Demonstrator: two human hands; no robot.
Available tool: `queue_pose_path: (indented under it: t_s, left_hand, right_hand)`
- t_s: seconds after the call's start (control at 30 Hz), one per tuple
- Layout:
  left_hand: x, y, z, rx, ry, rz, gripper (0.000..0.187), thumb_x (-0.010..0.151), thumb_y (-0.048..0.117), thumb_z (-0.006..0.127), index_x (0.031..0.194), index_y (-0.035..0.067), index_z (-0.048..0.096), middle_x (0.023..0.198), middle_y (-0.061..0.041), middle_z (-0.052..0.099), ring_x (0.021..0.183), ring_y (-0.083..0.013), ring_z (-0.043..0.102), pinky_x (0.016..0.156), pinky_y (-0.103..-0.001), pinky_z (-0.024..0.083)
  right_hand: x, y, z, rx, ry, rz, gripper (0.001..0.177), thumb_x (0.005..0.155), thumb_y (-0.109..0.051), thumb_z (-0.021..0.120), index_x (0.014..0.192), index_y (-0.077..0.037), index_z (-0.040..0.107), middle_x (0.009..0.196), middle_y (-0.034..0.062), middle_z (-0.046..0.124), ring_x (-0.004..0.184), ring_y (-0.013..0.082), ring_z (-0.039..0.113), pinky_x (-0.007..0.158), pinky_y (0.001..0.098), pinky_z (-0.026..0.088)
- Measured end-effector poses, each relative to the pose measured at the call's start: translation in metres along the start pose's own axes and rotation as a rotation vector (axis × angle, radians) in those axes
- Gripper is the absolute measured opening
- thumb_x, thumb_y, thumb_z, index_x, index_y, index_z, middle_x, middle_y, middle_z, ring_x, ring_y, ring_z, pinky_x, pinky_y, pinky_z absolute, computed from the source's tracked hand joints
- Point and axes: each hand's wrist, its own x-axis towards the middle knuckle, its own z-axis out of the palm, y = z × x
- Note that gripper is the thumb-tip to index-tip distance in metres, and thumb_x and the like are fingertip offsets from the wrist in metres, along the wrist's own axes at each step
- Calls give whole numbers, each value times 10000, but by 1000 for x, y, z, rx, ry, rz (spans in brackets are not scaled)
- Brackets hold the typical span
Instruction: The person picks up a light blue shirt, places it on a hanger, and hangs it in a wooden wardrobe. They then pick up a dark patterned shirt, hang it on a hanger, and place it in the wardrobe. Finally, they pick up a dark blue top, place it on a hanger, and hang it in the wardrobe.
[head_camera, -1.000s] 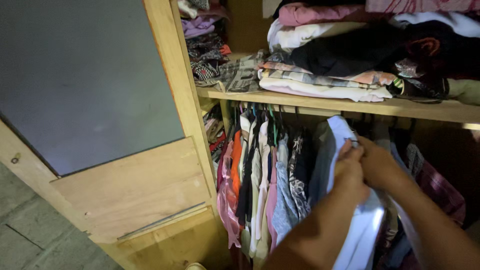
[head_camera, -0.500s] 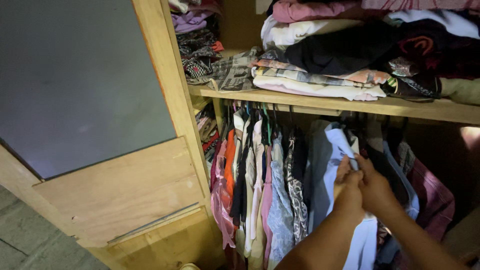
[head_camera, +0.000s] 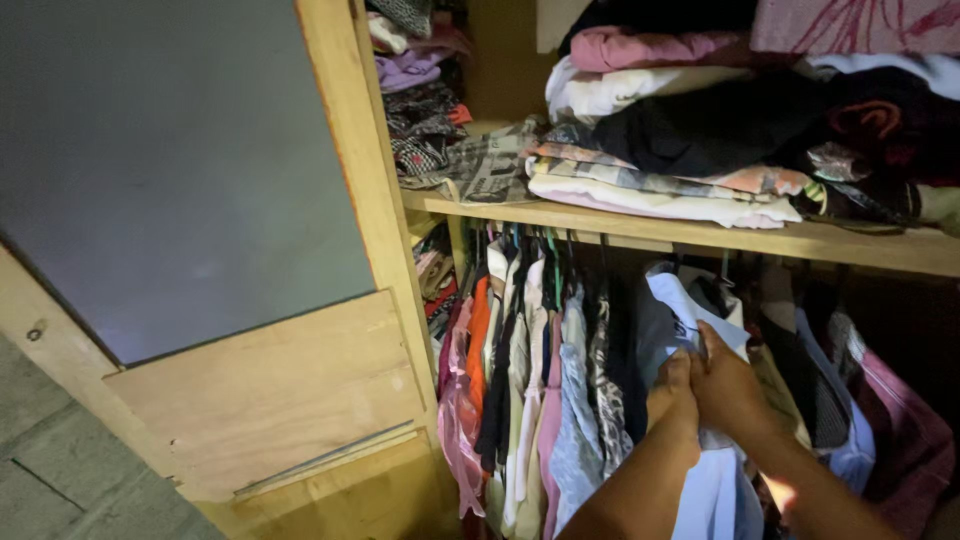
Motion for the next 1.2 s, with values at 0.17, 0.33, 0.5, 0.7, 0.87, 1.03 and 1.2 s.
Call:
queue_pose_path:
  t_s: [0.17,0.33,0.5,0.7,0.87,1.03,1.2]
  left_hand:
    - [-17,-49,37,-234,-17,-47,485,1012,439,469,1479,328,536,1505,-5,559,1359,-215,535,1121,-378,440]
    - [-67,-94,81,-65,67,267,485,1024,326,424,1484,180,476,1478,-105,562,1371,-238,537,1155,-333,413]
    - [-155,-94,118,-1,40,345,538,1040,350,405,1479,44,458,1522,-158,502,1423,-290,468,1187,-346,346]
    - [-275,-73,138,87,-149,396,607,1088,355,365,1604,42,298,1635,-216,320,1518,-361,316,1241,-406,259]
    - [-328,-49,133,107,-252,673,566,1083,340,318,1506,-34,354,1561,-278,356,1435,-411,347,1188,-470,255]
    - [-294,-68,115,208,-212,668,556,1104,332,277,1527,-10,388,1588,-256,383,1452,-410,341,1201,-463,228]
    - [-188,-102,68,46,-194,689,503,1100,315,295,1461,19,483,1427,-197,584,1361,-319,548,1153,-365,407]
  right_hand:
    - [-13,43,-30,24,10,-221,605,878,-242,586,1468,-129,517,1110,305,686,905,447,698,806,481,547]
    - [-56,95,-84,-156,-170,76,463,980,-336,594,1369,-85,571,1096,292,758,974,397,759,884,453,589]
    - [-126,77,-169,-36,-155,-47,552,945,-264,593,1473,-123,508,1198,226,731,1045,321,740,907,411,559]
    - [-197,75,-248,275,-113,116,571,955,-104,565,1525,-99,535,1212,230,721,1038,337,762,921,425,588]
    - [-210,100,-264,632,-156,34,658,938,2,466,1592,-39,526,1201,292,726,1015,393,786,916,458,598]
    - [-227,47,-242,472,33,31,561,941,-64,550,1501,-47,580,1188,242,743,1022,339,722,907,413,556]
    - [-210,12,-165,144,138,-8,556,949,-187,641,1492,-94,573,1142,228,727,951,301,736,867,394,563]
